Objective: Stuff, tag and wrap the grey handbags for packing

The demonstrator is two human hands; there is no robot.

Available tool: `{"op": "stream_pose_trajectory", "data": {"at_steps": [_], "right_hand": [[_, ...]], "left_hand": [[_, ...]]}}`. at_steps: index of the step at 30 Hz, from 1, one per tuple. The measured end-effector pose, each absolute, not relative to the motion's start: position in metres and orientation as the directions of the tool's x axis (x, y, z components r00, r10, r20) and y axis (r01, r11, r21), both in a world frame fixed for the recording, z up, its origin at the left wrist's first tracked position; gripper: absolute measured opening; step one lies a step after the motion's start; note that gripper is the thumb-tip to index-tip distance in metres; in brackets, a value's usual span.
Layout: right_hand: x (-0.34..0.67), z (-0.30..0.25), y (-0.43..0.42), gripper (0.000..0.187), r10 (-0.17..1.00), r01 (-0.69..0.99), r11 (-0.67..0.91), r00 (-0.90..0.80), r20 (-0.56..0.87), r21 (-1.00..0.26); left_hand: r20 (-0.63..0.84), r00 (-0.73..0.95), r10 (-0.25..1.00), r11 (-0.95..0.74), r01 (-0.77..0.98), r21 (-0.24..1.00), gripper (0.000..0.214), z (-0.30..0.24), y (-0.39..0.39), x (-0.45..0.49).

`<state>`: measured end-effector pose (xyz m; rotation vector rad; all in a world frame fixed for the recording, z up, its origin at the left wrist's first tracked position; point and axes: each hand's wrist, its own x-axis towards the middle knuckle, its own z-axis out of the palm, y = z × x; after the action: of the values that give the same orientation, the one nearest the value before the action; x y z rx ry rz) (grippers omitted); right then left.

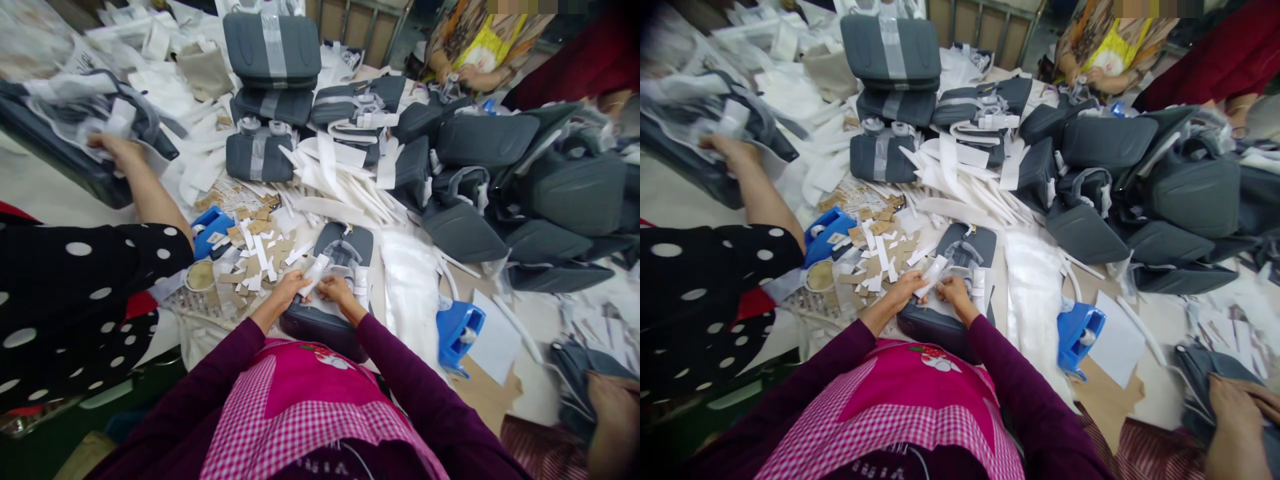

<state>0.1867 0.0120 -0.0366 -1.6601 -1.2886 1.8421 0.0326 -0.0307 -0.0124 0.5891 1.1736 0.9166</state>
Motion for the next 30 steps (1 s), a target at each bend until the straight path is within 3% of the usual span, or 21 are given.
{"op": "stream_pose_trajectory", "data": {"at_steps": [9, 12, 14, 16, 18, 21, 23, 26, 30], "right_hand": [[0.187, -0.033, 0.017, 0.016, 0.737, 0.36, -0.505, -0.294, -0.609, -0.784], [0.192, -0.029, 0.013, 0.003, 0.758, 0.37, -0.467, -0.301, -0.579, -0.803], [0.201, -0.025, 0.008, 0.02, 0.789, 0.375, -0.402, -0.322, -0.524, -0.835], [0.211, -0.019, 0.003, 0.036, 0.84, 0.403, -0.237, -0.372, -0.394, -0.884], [0.219, -0.014, 0.0, 0.035, 0.873, 0.466, -0.001, -0.431, -0.228, -0.885], [0.22, -0.006, 0.004, 0.018, 0.865, 0.578, 0.264, -0.497, -0.076, -0.772], [0.216, -0.001, 0.012, 0.022, 0.837, 0.618, 0.39, -0.547, -0.017, -0.683], [0.205, 0.007, 0.029, 0.025, 0.74, 0.596, 0.591, -0.669, 0.072, -0.544], [0.187, 0.016, 0.05, 0.02, 0.484, 0.389, 0.829, -0.859, 0.166, -0.401]], "left_hand": [[-0.556, 0.101, 0.825, 0.562, -0.252, 0.788, 0.025, -0.011, -0.03, 0.033], [-0.566, 0.086, 0.82, 0.568, -0.239, 0.787, 0.023, -0.012, -0.03, 0.034], [-0.57, 0.069, 0.819, 0.569, -0.233, 0.789, 0.022, -0.011, -0.03, 0.034], [-0.571, 0.053, 0.819, 0.566, -0.228, 0.792, 0.022, -0.011, -0.03, 0.035], [-0.569, 0.041, 0.821, 0.563, -0.223, 0.796, 0.022, -0.01, -0.03, 0.035], [-0.564, 0.025, 0.825, 0.556, -0.21, 0.804, 0.022, -0.009, -0.03, 0.036], [-0.561, 0.005, 0.828, 0.55, -0.198, 0.811, 0.022, -0.009, -0.03, 0.037], [-0.551, -0.033, 0.834, 0.538, -0.178, 0.824, 0.019, -0.008, -0.03, 0.041], [-0.534, -0.083, 0.842, 0.518, -0.154, 0.841, 0.014, -0.008, -0.03, 0.046]]}}
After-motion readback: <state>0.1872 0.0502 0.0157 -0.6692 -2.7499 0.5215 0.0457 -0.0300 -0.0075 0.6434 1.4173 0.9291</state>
